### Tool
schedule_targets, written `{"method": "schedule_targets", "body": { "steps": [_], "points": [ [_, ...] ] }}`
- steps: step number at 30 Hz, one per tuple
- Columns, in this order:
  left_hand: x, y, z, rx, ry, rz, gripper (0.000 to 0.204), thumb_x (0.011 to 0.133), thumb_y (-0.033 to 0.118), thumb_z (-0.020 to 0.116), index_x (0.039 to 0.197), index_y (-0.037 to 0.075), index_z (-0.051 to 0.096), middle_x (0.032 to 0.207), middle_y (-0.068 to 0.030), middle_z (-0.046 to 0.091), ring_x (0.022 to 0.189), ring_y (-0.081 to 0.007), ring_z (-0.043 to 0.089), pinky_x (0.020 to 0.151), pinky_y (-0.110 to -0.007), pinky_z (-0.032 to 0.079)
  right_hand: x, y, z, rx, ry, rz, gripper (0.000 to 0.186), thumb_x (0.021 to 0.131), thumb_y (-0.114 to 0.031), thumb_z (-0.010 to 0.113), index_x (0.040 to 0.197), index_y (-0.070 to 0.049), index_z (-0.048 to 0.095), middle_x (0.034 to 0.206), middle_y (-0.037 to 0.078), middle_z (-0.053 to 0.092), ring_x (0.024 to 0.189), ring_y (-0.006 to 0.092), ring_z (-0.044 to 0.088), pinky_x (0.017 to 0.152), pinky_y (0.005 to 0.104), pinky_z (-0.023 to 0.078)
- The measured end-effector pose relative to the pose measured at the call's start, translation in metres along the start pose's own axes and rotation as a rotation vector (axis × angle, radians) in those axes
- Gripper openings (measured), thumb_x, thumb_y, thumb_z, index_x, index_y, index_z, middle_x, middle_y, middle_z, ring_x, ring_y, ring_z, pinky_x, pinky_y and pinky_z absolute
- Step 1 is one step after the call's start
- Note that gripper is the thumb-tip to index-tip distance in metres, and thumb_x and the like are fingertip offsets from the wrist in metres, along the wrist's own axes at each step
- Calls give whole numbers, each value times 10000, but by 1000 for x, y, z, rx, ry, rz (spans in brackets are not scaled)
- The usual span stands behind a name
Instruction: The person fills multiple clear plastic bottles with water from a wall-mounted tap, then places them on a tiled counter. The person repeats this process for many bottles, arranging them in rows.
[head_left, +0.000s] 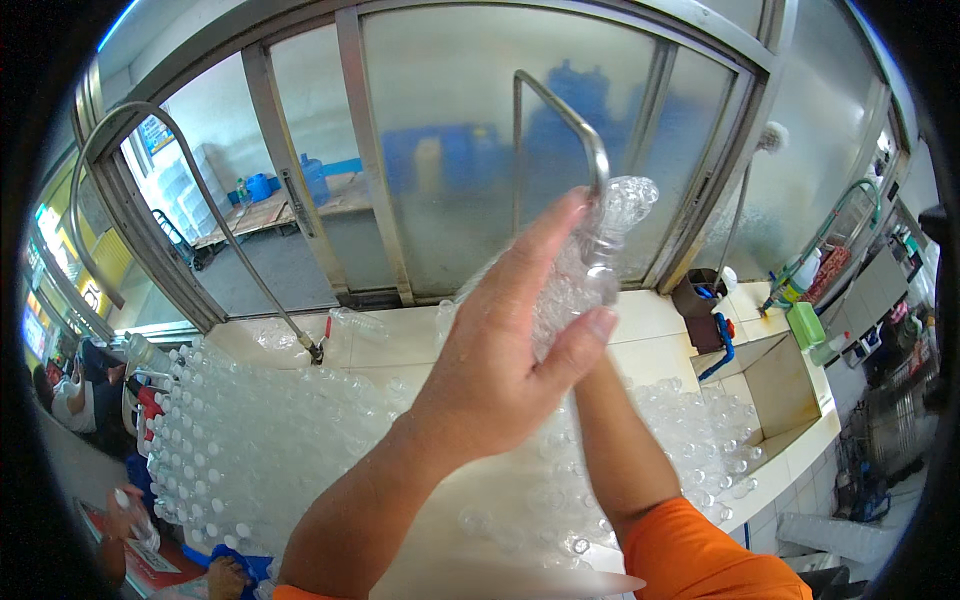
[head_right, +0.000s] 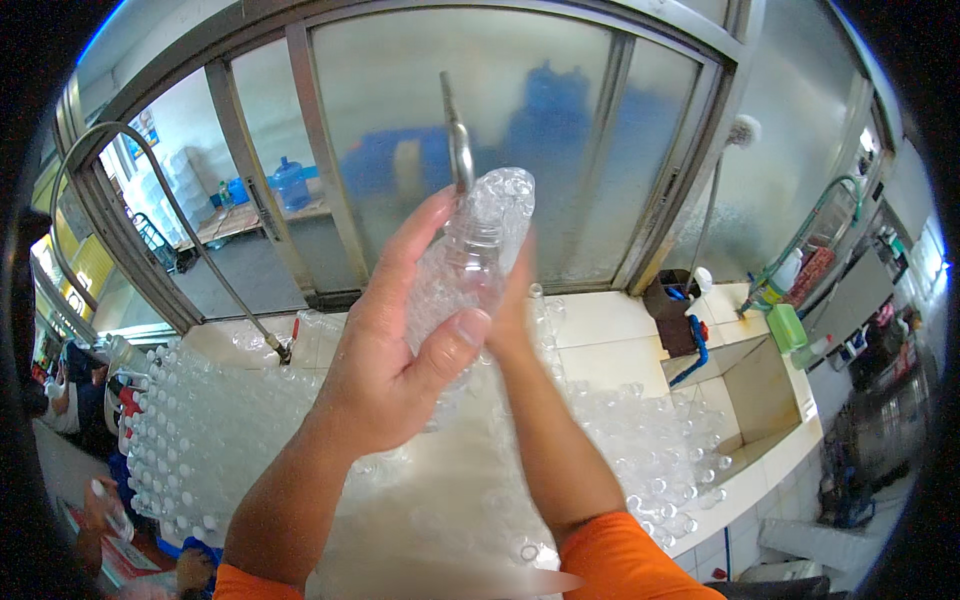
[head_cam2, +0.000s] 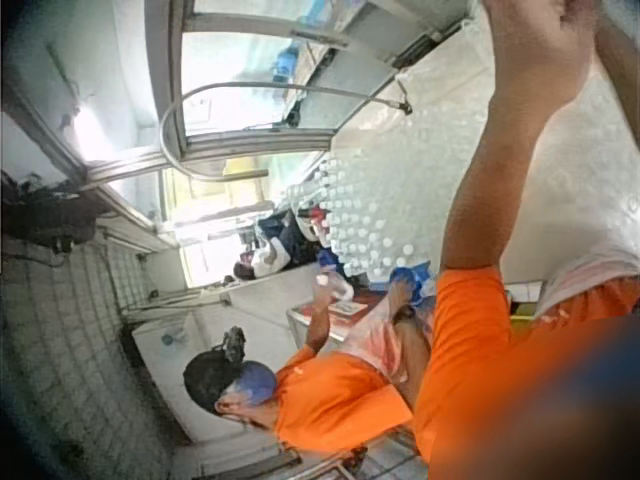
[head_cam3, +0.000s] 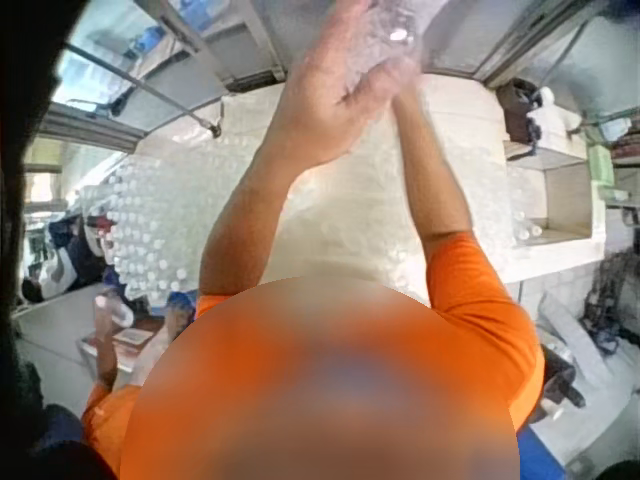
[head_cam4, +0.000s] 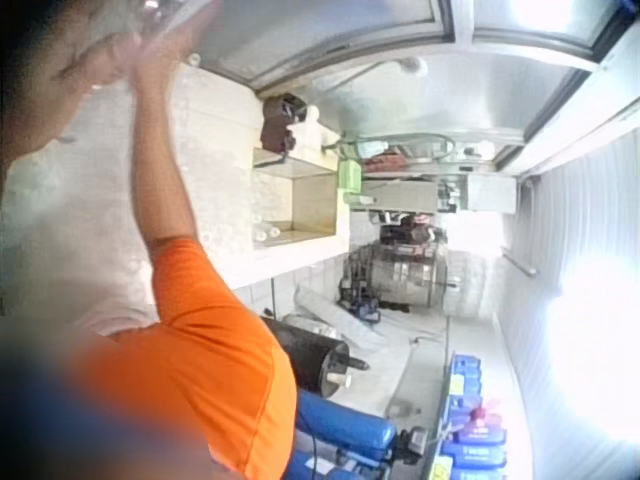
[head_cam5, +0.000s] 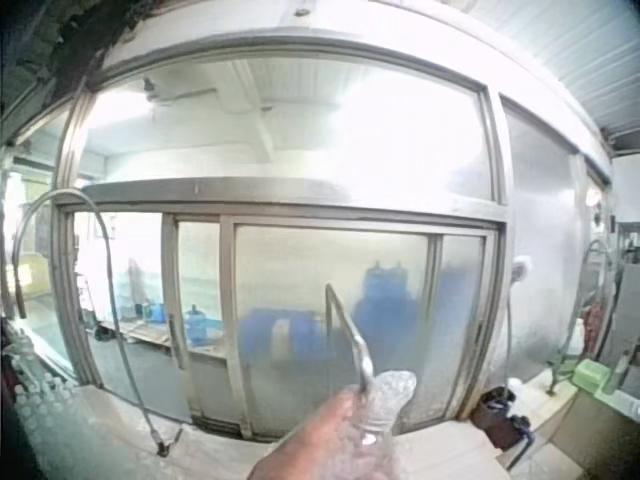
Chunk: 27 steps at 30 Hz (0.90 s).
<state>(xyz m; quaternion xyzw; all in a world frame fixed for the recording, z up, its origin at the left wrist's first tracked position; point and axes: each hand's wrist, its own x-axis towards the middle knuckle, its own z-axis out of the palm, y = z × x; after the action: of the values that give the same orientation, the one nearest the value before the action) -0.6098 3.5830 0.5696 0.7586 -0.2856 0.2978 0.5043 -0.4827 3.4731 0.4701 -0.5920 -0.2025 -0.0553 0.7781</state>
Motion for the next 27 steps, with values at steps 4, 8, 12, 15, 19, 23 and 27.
{"method": "schedule_targets", "body": {
  "steps": [4, 8, 12, 15, 19, 23, 27],
  "points": [
    [-17, 4, 6, 40, 1, -153, 721, 985, 226, 722, 1591, 29, 384, 1510, -254, 535, 1354, -393, 574, 1128, -447, 455, -36, -106, -67, -409, -133, -319, 755, 749, -64, 768, 1453, -12, 500, 1306, 138, 604, 1183, 282, 620, 1013, 421, 513],
    [-45, 3, -6, 32, -25, -453, 687, 968, 212, 744, 1554, 31, 434, 1398, -208, 620, 1237, -310, 637, 1067, -399, 490, -60, -158, -64, -916, -540, -296, 768, 720, -66, 827, 1428, -16, 532, 1194, 146, 673, 1143, 282, 677, 1007, 386, 524],
    [-56, -27, -37, -15, 182, -589, 558, 933, 201, 785, 1400, 8, 550, 1239, -141, 689, 1108, -227, 671, 973, -348, 517, -50, -173, -33, -768, -465, -297, 766, 702, -82, 858, 1399, -15, 548, 1107, 152, 671, 1064, 275, 678, 943, 378, 533],
    [-68, -60, -69, 161, 270, -556, 463, 905, 184, 807, 1276, 1, 597, 1152, -114, 701, 1056, -192, 671, 917, -331, 523, -47, -177, -18, -607, -416, -193, 780, 725, -13, 846, 1429, -7, 511, 1173, 106, 653, 1080, 212, 649, 997, 351, 511],
    [-94, -119, -92, 519, 215, -574, 530, 843, 128, 835, 1284, 26, 560, 1181, -161, 690, 1087, -308, 686, 958, -396, 524, -46, -178, -8, -522, -424, -118, 802, 722, 24, 834, 1446, 1, 490, 1223, 89, 627, 1146, 202, 633, 1068, 358, 484],
    [-132, -180, -102, 673, 18, -625, 604, 788, 151, 866, 1281, 56, 531, 1231, -209, 676, 1164, -421, 653, 1007, -455, 506, -42, -177, -6, -476, -423, -120, 823, 704, -18, 850, 1448, -8, 498, 1186, 74, 617, 1122, 191, 621, 1072, 359, 483],
    [-162, -218, -107, 827, -326, -883, 656, 775, 209, 882, 1305, 70, 521, 1256, -196, 689, 1211, -424, 636, 1039, -465, 492, -40, -174, -4, -417, -427, -156, 798, 706, -22, 849, 1429, -4, 511, 1173, 77, 629, 1095, 188, 633, 1013, 351, 513]
  ]
}}
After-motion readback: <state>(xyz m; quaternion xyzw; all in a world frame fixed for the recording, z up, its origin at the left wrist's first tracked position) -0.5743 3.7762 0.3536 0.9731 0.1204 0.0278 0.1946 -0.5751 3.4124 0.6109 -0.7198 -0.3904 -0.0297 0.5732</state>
